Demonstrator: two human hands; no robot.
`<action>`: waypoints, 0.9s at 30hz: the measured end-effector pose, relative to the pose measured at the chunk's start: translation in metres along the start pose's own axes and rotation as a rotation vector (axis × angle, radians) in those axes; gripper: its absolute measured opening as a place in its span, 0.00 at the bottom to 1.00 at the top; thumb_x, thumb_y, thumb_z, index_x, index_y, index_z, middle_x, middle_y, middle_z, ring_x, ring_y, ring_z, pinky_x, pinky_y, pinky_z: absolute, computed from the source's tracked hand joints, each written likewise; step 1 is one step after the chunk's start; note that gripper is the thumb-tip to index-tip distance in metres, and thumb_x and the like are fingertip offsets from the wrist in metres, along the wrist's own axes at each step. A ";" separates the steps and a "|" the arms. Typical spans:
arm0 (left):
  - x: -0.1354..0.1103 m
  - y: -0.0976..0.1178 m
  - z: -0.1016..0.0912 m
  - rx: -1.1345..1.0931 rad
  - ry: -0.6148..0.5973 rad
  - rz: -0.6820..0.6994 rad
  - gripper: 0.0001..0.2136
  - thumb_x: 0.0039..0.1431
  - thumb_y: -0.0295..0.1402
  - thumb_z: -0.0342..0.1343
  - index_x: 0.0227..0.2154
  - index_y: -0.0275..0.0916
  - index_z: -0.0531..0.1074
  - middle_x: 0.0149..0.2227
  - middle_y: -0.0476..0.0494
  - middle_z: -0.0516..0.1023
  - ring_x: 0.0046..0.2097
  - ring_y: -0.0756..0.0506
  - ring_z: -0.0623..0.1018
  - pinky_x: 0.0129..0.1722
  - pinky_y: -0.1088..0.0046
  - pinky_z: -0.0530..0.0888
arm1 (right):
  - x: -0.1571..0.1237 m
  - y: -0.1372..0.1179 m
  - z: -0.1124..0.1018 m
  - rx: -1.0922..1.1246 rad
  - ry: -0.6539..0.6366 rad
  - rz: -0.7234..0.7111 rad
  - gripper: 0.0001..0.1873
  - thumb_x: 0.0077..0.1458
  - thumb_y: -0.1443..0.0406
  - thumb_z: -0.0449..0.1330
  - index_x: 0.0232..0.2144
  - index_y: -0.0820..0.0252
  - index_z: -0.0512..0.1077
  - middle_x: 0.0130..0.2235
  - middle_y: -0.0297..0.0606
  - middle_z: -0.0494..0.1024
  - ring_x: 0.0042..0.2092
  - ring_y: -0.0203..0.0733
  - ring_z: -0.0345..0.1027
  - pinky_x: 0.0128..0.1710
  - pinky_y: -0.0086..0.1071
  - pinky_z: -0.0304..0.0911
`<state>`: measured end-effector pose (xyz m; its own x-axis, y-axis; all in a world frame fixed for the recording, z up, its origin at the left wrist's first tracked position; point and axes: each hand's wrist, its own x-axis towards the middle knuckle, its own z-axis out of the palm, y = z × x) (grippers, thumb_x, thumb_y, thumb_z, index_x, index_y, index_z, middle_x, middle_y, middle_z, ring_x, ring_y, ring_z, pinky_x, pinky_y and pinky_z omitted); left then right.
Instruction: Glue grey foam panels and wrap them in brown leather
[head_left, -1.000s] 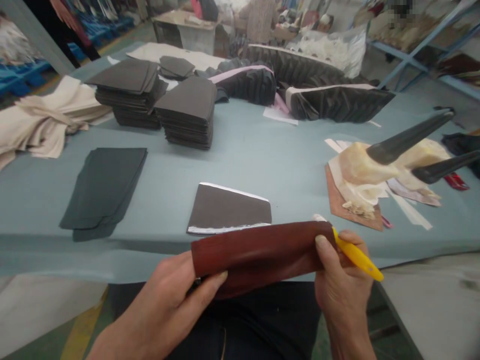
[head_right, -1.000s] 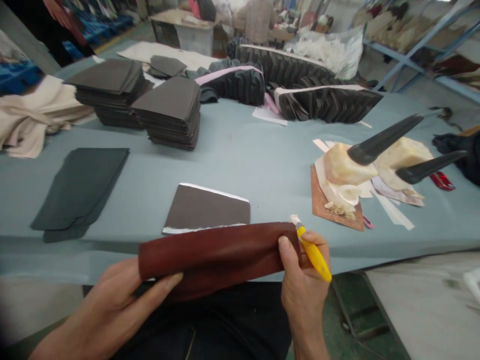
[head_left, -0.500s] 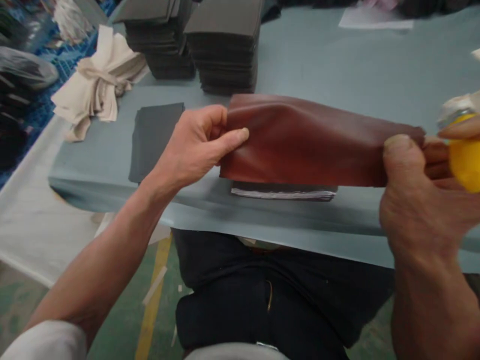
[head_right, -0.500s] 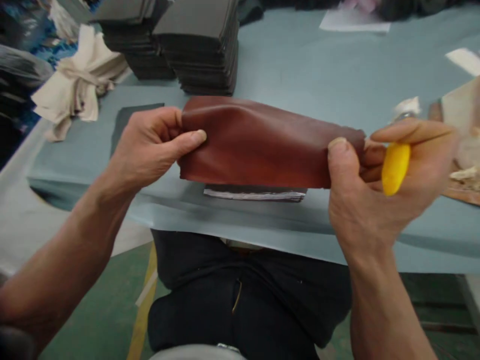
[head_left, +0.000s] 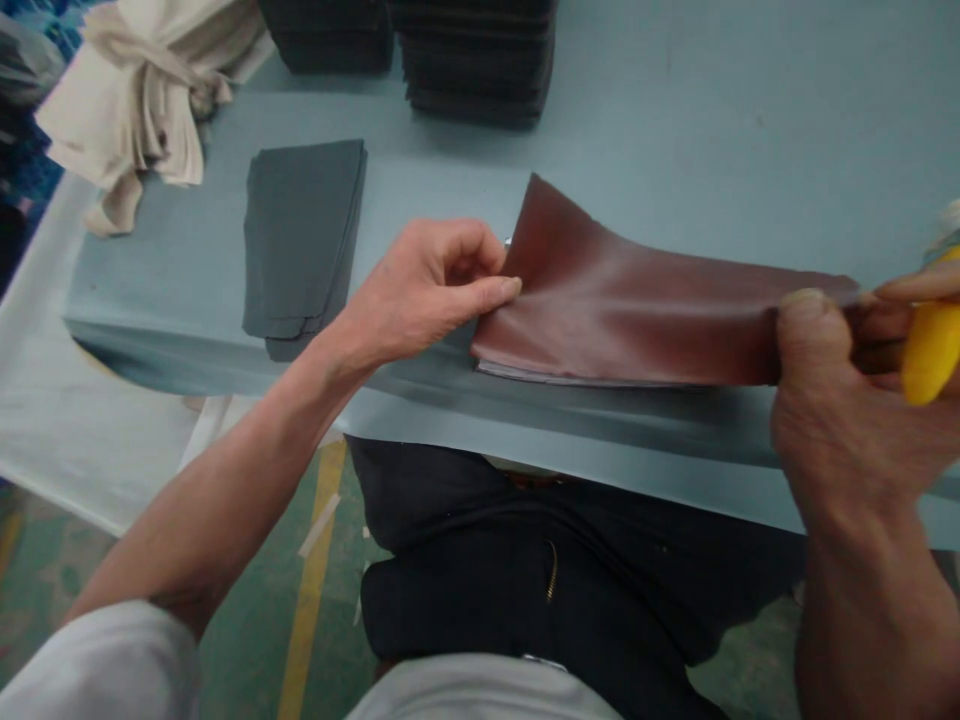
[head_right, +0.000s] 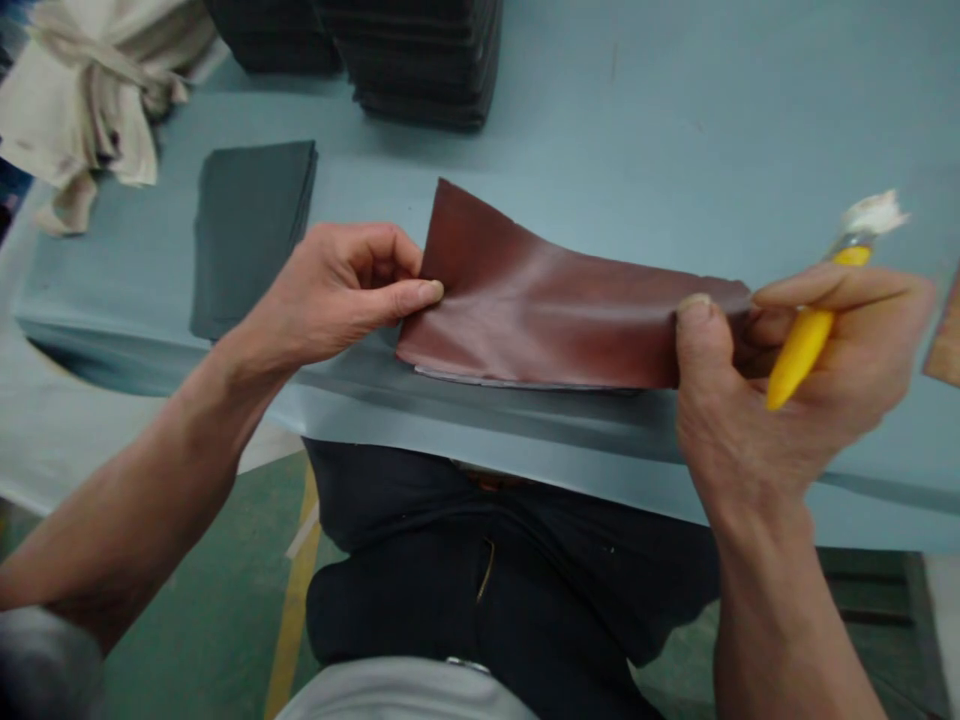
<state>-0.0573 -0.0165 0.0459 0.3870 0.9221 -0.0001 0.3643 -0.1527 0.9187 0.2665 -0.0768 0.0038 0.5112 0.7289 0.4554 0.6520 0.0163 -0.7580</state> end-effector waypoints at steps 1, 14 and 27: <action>0.000 -0.001 0.001 0.003 -0.009 0.001 0.17 0.60 0.45 0.71 0.28 0.41 0.72 0.25 0.51 0.70 0.28 0.49 0.73 0.26 0.72 0.67 | -0.001 0.003 0.000 0.008 -0.012 -0.043 0.22 0.38 0.61 0.72 0.32 0.52 0.64 0.31 0.26 0.61 0.28 0.30 0.56 0.30 0.37 0.57; -0.004 -0.007 0.007 0.058 -0.032 -0.027 0.12 0.61 0.35 0.68 0.26 0.40 0.72 0.24 0.53 0.69 0.29 0.50 0.70 0.30 0.71 0.68 | -0.014 0.024 0.003 0.123 -0.002 -0.152 0.23 0.38 0.59 0.71 0.35 0.52 0.65 0.30 0.28 0.63 0.26 0.32 0.55 0.25 0.34 0.52; -0.003 -0.011 0.012 0.111 -0.026 -0.058 0.13 0.61 0.38 0.68 0.26 0.42 0.71 0.25 0.51 0.69 0.30 0.48 0.70 0.31 0.69 0.67 | -0.012 0.031 0.013 0.215 0.031 -0.176 0.23 0.41 0.54 0.71 0.34 0.51 0.64 0.31 0.29 0.62 0.27 0.32 0.53 0.25 0.32 0.48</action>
<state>-0.0518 -0.0216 0.0309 0.3836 0.9213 -0.0635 0.4774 -0.1389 0.8676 0.2736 -0.0767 -0.0315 0.4196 0.6806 0.6005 0.6001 0.2884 -0.7461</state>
